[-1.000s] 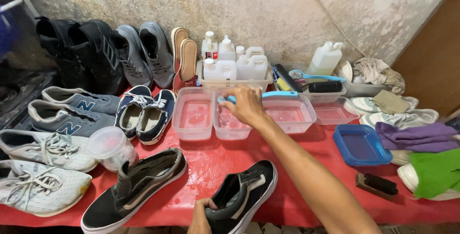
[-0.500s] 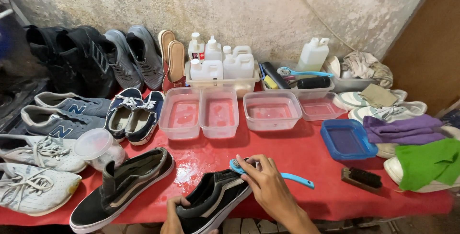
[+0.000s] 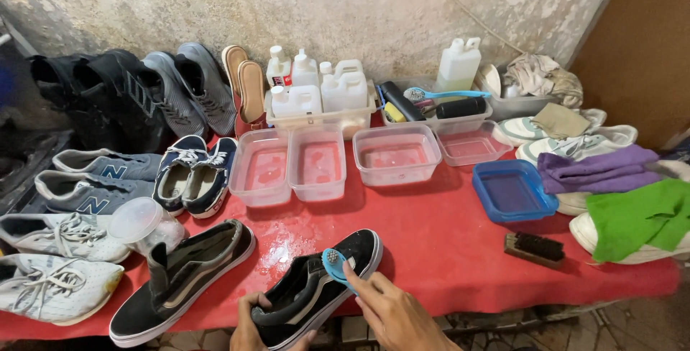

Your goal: The person scrubs a black slip-on shoe with a blue brush, repeatedly dipping the brush into a container of pink liquid and cleaning the shoe's interior and exterior surfaces. The person rotates the shoe to access different areas and continues scrubbing throughout the clip.

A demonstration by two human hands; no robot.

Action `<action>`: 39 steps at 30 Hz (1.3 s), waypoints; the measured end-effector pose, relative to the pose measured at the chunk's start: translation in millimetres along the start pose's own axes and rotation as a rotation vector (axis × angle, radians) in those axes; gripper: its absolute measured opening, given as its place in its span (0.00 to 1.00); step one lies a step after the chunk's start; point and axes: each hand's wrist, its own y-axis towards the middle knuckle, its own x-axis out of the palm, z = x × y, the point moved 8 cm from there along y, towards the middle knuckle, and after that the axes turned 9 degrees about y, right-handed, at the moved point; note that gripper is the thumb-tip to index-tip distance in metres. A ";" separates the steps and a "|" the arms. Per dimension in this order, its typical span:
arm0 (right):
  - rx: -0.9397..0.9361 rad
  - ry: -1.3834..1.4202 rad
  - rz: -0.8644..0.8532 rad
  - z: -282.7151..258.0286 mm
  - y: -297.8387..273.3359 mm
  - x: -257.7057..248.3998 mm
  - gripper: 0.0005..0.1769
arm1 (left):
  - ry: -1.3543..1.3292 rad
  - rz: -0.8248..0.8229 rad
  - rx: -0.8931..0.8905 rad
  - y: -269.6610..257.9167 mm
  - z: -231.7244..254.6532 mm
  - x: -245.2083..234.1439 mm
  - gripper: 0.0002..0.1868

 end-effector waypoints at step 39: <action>0.336 0.037 -0.034 1.0 -11.9 13.8 0.33 | -0.066 -0.089 0.218 22.0 -34.4 14.9 0.15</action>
